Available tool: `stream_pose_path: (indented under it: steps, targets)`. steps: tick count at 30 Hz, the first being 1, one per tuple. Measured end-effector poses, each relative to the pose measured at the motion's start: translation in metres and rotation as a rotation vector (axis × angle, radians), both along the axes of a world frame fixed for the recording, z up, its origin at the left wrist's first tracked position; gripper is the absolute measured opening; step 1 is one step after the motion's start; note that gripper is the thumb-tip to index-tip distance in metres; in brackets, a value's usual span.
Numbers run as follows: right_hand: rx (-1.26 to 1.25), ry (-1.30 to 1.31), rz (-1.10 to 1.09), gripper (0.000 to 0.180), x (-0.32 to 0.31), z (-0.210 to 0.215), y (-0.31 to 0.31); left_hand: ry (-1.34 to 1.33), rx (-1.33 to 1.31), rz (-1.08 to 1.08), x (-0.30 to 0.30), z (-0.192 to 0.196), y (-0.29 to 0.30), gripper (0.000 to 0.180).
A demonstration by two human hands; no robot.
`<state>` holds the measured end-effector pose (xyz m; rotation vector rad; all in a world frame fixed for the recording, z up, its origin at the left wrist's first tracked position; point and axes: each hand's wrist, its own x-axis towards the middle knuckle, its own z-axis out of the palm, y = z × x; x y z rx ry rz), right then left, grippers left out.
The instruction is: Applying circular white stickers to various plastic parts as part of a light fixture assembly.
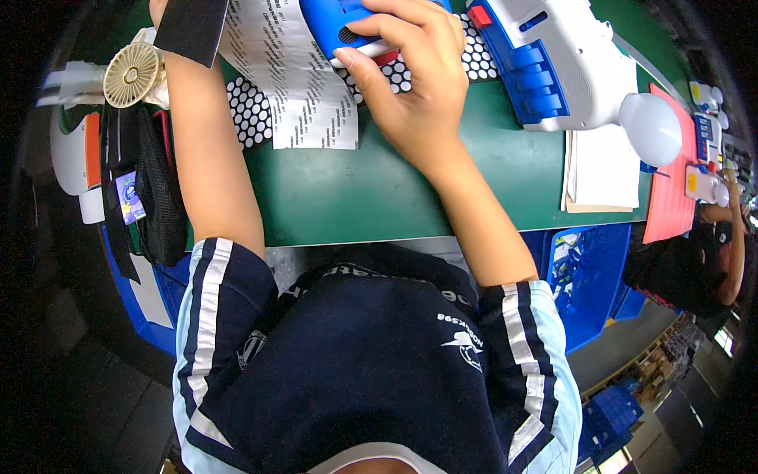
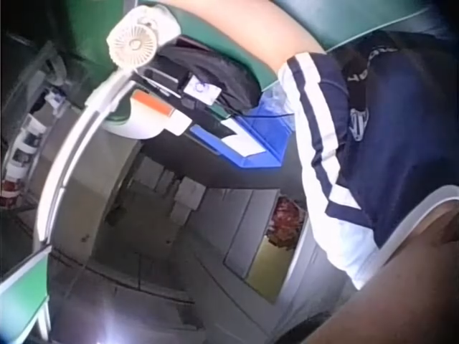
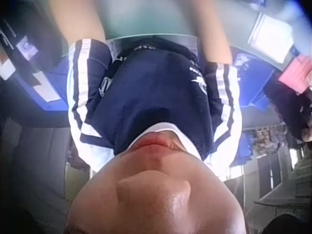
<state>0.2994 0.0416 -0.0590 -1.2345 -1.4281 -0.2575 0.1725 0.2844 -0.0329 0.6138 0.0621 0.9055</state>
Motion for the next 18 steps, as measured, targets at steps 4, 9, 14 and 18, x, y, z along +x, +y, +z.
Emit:
stream_pose_path:
  steps: [4, 9, 14, 18]
  targets:
    - [-0.038, -0.023, -0.007, 0.024, 0.000, 0.004, 0.000, 0.054, 0.119, 0.124, -0.002, -0.007, 0.004, 0.017]
    - [-0.154, -0.035, -0.012, 0.023, -0.003, 0.012, -0.004, 0.129, 0.290, 0.414, 0.004, -0.018, 0.002, 0.015]
    - [0.084, 0.079, 0.088, 0.049, 0.000, -0.009, 0.006, 0.103, 0.256, 0.402, 0.005, -0.021, 0.009, 0.014]
    - [0.096, -0.024, 0.008, 0.064, -0.002, -0.022, 0.002, -0.073, 0.100, 0.180, -0.016, -0.028, 0.033, 0.013]
